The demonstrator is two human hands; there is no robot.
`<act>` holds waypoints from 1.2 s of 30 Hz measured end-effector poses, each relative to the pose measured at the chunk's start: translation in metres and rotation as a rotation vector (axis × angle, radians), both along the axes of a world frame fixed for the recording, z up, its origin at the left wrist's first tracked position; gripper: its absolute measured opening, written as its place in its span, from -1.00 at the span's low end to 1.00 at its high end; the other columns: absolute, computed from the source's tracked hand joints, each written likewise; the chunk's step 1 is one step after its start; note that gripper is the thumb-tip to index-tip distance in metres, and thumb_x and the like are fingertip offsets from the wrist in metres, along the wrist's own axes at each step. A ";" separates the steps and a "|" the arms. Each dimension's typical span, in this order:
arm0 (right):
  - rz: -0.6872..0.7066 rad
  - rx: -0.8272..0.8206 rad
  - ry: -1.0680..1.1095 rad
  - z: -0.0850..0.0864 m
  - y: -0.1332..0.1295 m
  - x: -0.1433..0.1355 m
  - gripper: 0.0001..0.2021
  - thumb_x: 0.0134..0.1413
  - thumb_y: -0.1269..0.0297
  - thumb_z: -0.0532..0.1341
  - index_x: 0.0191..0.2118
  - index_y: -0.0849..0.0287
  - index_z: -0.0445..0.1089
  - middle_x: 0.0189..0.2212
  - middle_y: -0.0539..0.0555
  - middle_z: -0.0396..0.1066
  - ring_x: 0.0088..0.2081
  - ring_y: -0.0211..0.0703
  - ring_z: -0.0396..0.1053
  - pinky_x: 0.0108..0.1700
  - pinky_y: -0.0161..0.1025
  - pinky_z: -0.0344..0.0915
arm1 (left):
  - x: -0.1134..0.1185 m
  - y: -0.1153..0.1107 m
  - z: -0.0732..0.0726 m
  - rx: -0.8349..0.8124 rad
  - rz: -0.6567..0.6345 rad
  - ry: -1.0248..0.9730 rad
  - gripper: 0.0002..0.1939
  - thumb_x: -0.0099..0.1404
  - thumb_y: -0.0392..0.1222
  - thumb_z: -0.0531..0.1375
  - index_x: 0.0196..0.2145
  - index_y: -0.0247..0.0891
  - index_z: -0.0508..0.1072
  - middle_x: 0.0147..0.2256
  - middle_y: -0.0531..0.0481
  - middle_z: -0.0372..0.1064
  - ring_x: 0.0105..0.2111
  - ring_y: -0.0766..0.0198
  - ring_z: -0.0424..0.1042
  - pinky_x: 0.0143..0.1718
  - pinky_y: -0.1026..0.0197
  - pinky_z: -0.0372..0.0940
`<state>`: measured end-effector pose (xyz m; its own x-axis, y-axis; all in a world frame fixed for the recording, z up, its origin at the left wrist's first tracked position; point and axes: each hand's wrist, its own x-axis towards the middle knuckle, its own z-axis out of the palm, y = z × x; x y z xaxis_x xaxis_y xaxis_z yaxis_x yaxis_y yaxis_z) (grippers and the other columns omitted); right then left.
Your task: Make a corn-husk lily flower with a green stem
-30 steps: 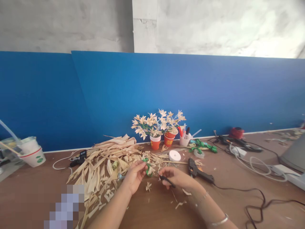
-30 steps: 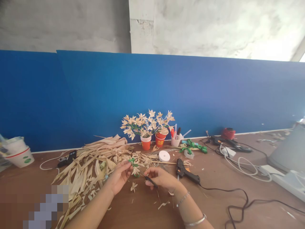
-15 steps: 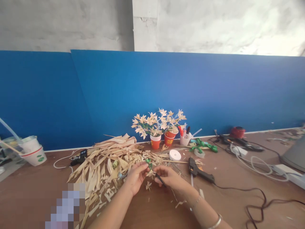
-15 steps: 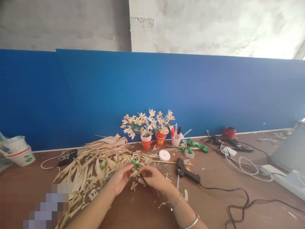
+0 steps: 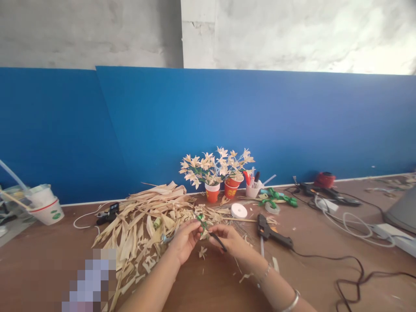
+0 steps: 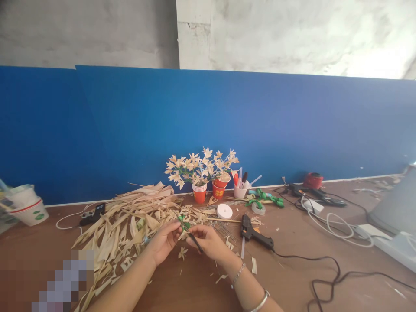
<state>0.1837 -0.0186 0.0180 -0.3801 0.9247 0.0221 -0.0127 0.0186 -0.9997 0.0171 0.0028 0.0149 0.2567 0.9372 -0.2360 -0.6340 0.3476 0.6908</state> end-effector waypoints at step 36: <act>0.022 0.000 0.001 -0.002 -0.001 0.001 -0.60 -0.23 0.01 0.36 -0.34 0.21 0.36 -0.52 -0.07 0.26 -0.58 -0.42 0.08 -0.61 -0.44 0.13 | 0.002 -0.004 0.000 0.136 0.066 0.179 -0.73 -0.10 -0.27 0.36 -0.44 -0.29 0.36 -0.61 0.20 0.25 -0.67 0.52 0.21 -0.70 0.45 -0.03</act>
<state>0.1848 -0.0192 0.0157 -0.4001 0.9162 0.0221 -0.0143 0.0179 -0.9997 0.0191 -0.0016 0.0150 0.1596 0.9768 -0.1429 -0.5153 0.2059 0.8319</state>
